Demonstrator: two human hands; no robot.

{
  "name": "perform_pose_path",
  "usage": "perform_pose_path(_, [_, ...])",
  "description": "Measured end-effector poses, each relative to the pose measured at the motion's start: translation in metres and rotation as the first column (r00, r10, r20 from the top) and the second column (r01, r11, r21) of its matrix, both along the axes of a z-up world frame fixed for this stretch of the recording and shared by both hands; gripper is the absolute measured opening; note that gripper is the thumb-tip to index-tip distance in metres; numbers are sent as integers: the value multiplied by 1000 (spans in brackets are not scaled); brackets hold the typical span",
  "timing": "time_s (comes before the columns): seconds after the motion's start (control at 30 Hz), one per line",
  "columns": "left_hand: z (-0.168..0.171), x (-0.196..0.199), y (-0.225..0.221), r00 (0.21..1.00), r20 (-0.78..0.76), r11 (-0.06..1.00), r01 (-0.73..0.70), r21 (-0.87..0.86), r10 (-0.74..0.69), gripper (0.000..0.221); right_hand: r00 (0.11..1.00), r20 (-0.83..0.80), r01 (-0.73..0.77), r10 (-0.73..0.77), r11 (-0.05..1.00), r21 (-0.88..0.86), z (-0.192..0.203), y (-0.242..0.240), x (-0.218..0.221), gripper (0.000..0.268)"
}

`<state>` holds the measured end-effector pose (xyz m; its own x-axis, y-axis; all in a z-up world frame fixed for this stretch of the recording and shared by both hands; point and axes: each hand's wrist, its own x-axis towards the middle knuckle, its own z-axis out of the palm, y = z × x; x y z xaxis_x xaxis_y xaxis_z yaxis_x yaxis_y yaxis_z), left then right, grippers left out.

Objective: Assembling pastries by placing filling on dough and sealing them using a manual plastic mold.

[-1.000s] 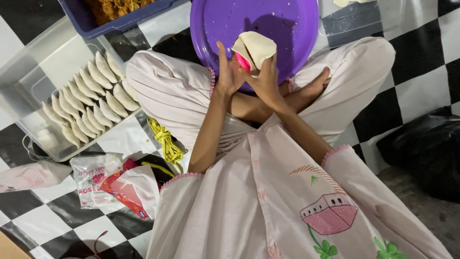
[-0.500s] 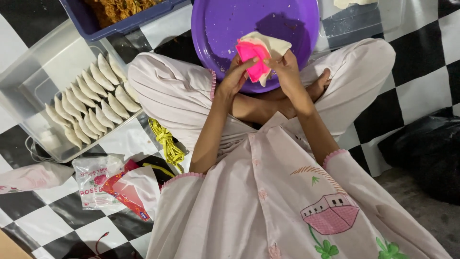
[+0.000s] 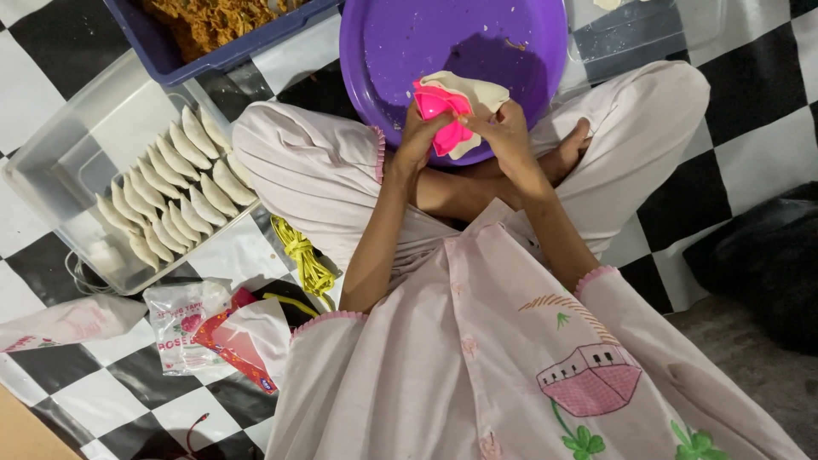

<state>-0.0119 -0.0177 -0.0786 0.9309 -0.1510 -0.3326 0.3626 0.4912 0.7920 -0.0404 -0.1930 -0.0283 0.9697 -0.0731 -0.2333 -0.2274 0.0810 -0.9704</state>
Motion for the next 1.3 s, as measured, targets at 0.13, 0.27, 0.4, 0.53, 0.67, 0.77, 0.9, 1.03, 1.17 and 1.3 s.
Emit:
perform_pose_path(0.13, [11,2,2,1000,13,1000,-10,15,9,45,1000,9,29,-29,999,-22,27,15,-1,24])
perform_pose_path(0.27, [10,5,-1,1000,25,999,-11,48,10,46,998,-43,55,-53,998,36,45,25,0,25])
perform_pose_path(0.4, [25,3,0,999,20,993,27,111,-29,51,999,-38,-19,23,997,80,38,14,-1,48])
perform_pose_path(0.53, [3,5,3,989,-75,964,140,226,-127,55,997,24,73,-71,991,-115,54,-10,26,68])
perform_pose_path(0.67, [10,3,-2,975,-18,945,219,245,-221,52,874,372,-96,313,861,-500,108,-3,55,44])
perform_pose_path(0.77, [17,3,-3,965,-6,935,257,245,-264,52,803,255,-354,538,776,-522,105,4,71,27])
perform_pose_path(0.9, [10,1,0,967,13,953,249,170,-255,48,745,229,-472,627,737,-483,100,10,79,18])
perform_pose_path(1.03, [19,3,2,952,-8,940,304,156,-307,50,753,244,-395,611,716,-575,96,4,77,15])
perform_pose_path(1.17, [24,4,-1,947,-20,933,318,170,-319,56,772,213,-426,599,736,-526,97,-4,74,13])
perform_pose_path(1.3, [23,5,-2,952,-40,940,307,151,-304,55,802,128,-476,583,754,-453,96,-2,71,34])
